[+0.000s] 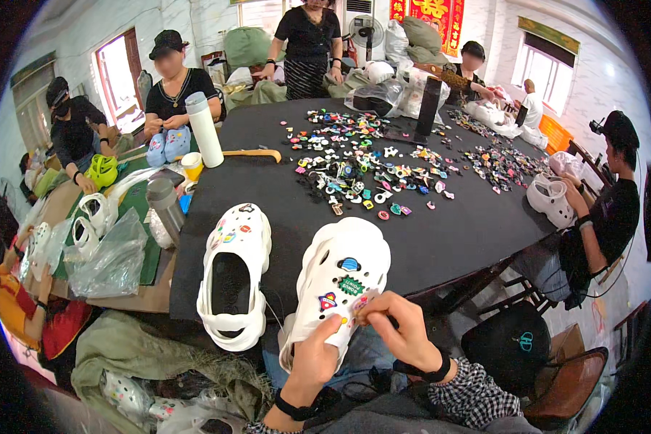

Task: Attaching decorative charms to clogs at a workshop table.

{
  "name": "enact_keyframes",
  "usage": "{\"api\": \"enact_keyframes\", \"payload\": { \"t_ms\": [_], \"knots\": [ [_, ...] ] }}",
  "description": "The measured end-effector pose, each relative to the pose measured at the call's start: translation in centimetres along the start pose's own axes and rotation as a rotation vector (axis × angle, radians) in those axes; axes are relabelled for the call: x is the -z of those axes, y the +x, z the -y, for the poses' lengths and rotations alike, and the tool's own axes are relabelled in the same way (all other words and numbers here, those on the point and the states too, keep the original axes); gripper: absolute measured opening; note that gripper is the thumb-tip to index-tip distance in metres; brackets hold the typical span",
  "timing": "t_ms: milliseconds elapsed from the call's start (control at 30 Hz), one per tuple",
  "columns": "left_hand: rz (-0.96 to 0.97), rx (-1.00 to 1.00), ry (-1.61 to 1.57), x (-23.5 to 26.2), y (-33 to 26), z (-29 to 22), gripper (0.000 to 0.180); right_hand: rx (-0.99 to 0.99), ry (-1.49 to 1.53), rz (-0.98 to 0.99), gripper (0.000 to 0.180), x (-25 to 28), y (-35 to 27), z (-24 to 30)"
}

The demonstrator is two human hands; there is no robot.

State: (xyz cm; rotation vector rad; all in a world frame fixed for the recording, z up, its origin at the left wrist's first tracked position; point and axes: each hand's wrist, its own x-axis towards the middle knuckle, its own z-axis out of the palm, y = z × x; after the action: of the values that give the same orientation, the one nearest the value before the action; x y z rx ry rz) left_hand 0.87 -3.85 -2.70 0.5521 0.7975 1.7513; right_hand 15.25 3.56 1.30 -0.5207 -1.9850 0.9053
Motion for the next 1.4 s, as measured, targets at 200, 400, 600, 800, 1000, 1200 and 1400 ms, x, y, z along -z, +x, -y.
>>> {"api": "enact_keyframes", "payload": {
  "t_ms": [200, 400, 600, 800, 1000, 1200, 1400],
  "knots": [
    [0.176, -0.688, 0.854, 0.9, -0.2, 0.8, 0.028, -0.317, 0.232, 0.103, 0.034, 0.8, 1.6, 0.2],
    [-0.08, -0.342, 0.475, -1.8, -0.6, 1.7, 0.024, -0.411, 0.076, 0.22, 0.048, 2.5, 3.8, 2.0],
    [-0.07, -0.648, 1.049, -1.8, 0.0, 3.2, 0.022, -0.456, -0.366, 0.242, 0.054, 2.3, 4.1, -0.1],
    [-0.13, -0.438, 0.728, -1.7, -0.2, 2.5, 0.024, -0.433, -0.016, 0.119, 0.048, 0.5, 4.3, 0.5],
    [-0.074, -0.448, 0.748, -1.2, -0.2, 2.9, 0.021, -0.511, -0.04, 0.317, 0.038, 2.8, 4.5, 0.1],
    [-0.025, -0.349, 0.728, -1.4, -0.7, 2.3, 0.027, -0.453, 0.222, 0.249, 0.028, 2.4, 3.3, -1.4],
    [-0.076, -0.365, 0.455, -0.4, -1.5, 2.7, 0.026, -0.165, 0.025, 0.312, 0.021, 1.7, 4.2, 0.1]
  ]
}}
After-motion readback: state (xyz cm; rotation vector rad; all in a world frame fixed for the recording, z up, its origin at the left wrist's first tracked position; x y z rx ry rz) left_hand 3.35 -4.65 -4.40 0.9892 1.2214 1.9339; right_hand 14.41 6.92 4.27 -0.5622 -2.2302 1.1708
